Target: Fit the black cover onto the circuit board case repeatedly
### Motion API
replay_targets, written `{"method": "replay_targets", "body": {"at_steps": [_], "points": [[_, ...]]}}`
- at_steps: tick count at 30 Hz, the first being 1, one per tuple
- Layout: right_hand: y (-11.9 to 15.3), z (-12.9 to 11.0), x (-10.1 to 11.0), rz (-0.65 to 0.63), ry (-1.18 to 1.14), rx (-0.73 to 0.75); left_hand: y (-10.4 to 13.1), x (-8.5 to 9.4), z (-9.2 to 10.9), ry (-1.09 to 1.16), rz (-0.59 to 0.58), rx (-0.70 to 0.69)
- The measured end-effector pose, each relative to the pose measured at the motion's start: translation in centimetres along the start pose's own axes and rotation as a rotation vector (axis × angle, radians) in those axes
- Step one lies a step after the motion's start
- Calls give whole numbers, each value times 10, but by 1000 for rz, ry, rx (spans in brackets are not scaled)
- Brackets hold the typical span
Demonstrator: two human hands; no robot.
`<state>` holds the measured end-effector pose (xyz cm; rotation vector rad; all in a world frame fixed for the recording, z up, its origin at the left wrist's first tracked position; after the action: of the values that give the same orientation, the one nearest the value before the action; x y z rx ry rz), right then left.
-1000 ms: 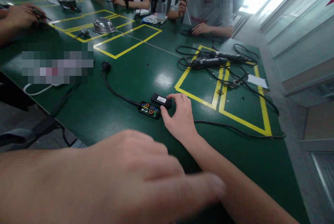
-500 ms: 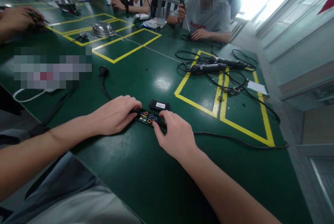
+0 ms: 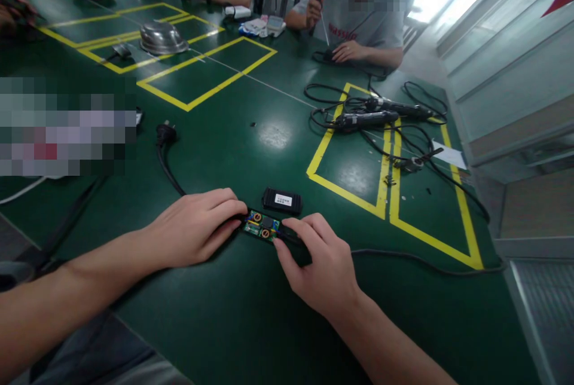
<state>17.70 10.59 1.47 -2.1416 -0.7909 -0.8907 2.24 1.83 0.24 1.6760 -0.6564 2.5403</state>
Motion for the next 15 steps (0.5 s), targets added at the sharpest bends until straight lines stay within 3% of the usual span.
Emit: {"method": "replay_targets", "body": {"at_steps": [5, 15], "points": [[1, -11, 13, 24, -129, 104, -2, 7, -2, 158, 28, 45], [10, -10, 2, 12, 3, 122, -1, 10, -2, 176, 96, -24]]}}
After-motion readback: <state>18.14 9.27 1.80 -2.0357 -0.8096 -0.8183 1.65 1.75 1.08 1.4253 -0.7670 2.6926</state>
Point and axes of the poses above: each hand's wrist, its own y-axis away from the middle knuckle, its own x-axis out of the back of the hand, z = x × y, the point moved 10 cm from there along -y, towards the middle knuckle, and after that the axes turned 9 degrees about -x, right-handed, at the moved point
